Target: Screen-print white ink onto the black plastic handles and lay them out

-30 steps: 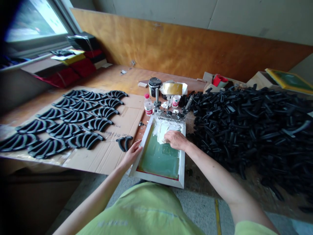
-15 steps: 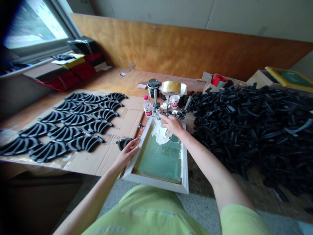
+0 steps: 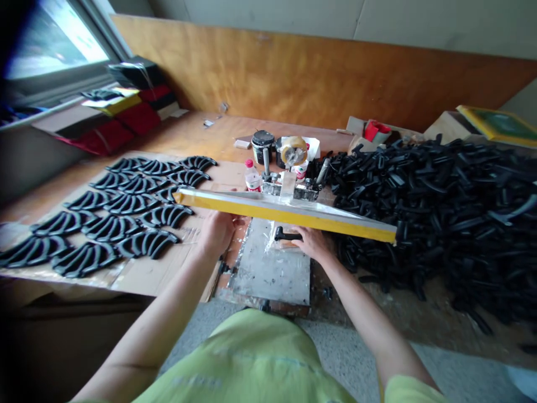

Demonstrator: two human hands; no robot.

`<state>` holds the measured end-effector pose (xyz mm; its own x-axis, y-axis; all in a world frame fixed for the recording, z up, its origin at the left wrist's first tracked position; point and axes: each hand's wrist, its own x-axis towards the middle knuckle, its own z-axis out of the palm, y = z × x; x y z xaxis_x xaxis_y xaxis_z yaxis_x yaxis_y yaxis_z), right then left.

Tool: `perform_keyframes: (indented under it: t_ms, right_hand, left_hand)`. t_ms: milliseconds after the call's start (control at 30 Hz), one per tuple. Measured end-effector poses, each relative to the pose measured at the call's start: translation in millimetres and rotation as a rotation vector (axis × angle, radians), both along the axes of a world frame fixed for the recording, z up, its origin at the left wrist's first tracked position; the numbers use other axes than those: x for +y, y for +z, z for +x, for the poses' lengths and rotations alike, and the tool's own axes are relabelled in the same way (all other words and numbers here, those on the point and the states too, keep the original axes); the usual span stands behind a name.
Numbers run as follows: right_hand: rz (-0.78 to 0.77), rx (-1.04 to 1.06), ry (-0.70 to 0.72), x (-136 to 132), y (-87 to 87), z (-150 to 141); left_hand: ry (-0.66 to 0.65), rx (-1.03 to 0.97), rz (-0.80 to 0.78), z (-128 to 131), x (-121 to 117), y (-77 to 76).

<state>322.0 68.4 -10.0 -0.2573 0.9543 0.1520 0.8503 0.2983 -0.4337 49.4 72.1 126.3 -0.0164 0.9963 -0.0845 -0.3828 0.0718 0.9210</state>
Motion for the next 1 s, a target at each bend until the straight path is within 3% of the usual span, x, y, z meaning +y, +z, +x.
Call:
perform_keyframes:
  t_ms: [67, 200, 333, 433, 500, 600, 667, 733, 833, 1000]
  right_hand:
    - [0.001, -0.055, 0.024, -8, 2.6, -16]
    - [0.087, -0.02, 0.003, -42, 20.0, -49]
    - [0.145, 0.017, 0.214, -85, 30.0, -86]
    - [0.118, 0.124, 0.313, -87, 24.4, -75]
    - [0.082, 0.192, 0.216, -72, 15.9, -42]
    - [-0.007, 0.226, -0.06, -36, 3.2, 26]
    - [-0.051, 0.223, -0.196, -9, -1.7, 68]
    - [-0.053, 0.227, -0.247, 20, -3.9, 99]
    - [-0.055, 0.238, -0.245, 68, -5.9, 124]
    - [-0.158, 0.23, -0.268, 162, -17.1, 122]
  left_hand:
    - [-0.067, 0.013, -0.138, 6, -20, -24.4]
    - [-0.343, 0.06, -0.51, 24, -72, -70.8]
    - [-0.258, -0.027, -0.568, 30, -95, -93.0]
    - [-0.221, 0.136, -0.533, 15, -90, -102.6]
    - [-0.251, 0.371, -0.463, 1, -83, -110.7]
    - [-0.288, 0.847, -0.342, -13, -79, -126.3]
    - [-0.258, 1.158, -0.212, -13, -81, -137.5]
    - [-0.187, 1.369, -0.048, -7, -85, -148.1]
    - [-0.088, 1.497, 0.112, 5, -91, -162.0]
    - [0.037, 1.589, 0.115, 14, -99, -173.6]
